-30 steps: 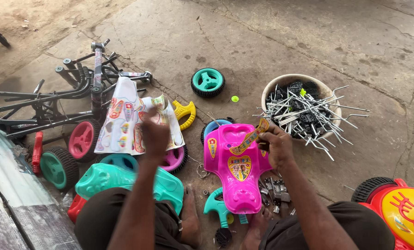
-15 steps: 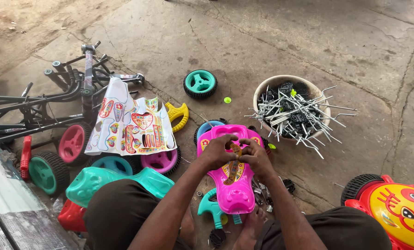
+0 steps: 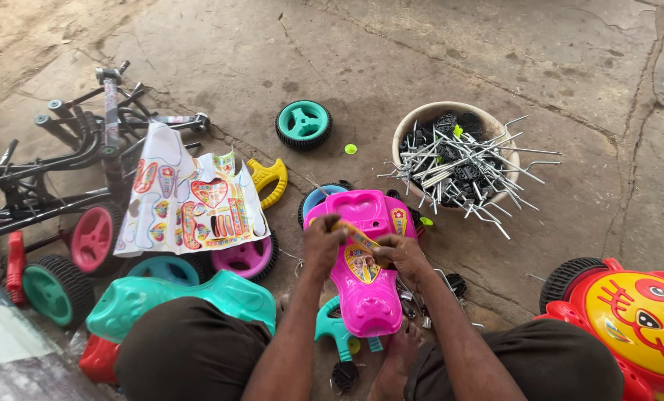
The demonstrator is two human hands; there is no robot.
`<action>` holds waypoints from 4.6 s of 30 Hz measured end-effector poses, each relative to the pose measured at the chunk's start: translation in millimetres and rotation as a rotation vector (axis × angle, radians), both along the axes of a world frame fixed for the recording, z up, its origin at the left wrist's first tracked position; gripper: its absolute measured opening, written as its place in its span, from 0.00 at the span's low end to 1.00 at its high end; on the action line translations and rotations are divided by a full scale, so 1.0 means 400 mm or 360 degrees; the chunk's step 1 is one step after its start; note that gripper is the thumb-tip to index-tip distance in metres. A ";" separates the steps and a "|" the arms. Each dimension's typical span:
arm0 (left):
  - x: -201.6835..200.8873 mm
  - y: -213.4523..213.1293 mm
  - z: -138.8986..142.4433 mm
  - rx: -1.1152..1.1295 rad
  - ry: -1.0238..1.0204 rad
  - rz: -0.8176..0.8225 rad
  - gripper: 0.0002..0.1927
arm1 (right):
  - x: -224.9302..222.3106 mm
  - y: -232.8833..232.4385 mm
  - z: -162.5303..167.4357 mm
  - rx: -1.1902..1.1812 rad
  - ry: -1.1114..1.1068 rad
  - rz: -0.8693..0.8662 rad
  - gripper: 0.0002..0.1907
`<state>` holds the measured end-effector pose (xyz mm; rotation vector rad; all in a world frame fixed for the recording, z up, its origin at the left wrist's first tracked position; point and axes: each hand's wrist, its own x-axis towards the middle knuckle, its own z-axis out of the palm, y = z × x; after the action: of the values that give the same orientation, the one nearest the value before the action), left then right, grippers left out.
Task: The person applies decorative stickers to a pink plastic toy body. They peel stickers from a sheet and press them onto the front and sides of the toy, smoothing them down by hand.
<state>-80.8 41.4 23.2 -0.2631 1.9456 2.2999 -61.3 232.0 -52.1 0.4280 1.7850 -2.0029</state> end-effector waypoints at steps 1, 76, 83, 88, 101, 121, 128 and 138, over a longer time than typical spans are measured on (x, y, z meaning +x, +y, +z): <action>0.010 -0.001 -0.015 -0.0127 -0.0050 0.0001 0.20 | -0.004 0.007 -0.022 0.0128 0.0058 -0.0028 0.17; -0.079 0.037 -0.215 -0.1342 0.0079 0.0029 0.06 | -0.117 0.008 -0.240 0.1372 0.0572 -0.0096 0.24; -0.087 0.038 -0.227 -0.1391 0.0063 0.0017 0.07 | -0.127 0.005 -0.244 0.1467 0.0655 -0.0044 0.23; -0.092 0.040 -0.234 -0.1372 0.0070 0.0003 0.06 | -0.138 0.005 -0.244 0.1504 0.0560 0.0014 0.24; -0.106 0.046 -0.264 -0.1389 0.0115 0.0047 0.07 | -0.159 0.020 -0.257 0.1579 0.0593 0.0088 0.28; -0.160 0.055 -0.260 -0.1580 0.0725 -0.0018 0.33 | -0.171 0.022 -0.245 0.1612 0.0569 0.0047 0.28; -0.213 0.065 -0.252 -0.1772 0.0635 -0.0601 0.34 | -0.183 0.027 -0.209 0.1559 0.0566 -0.0009 0.29; -0.240 0.070 -0.285 -0.1900 0.0537 -0.0800 0.23 | -0.173 0.058 -0.244 0.0933 0.0419 -0.0658 0.31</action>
<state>-176.9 69.5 -90.7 0.5032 2.8607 0.7205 -130.6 255.1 -149.6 0.7936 2.6366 -1.8082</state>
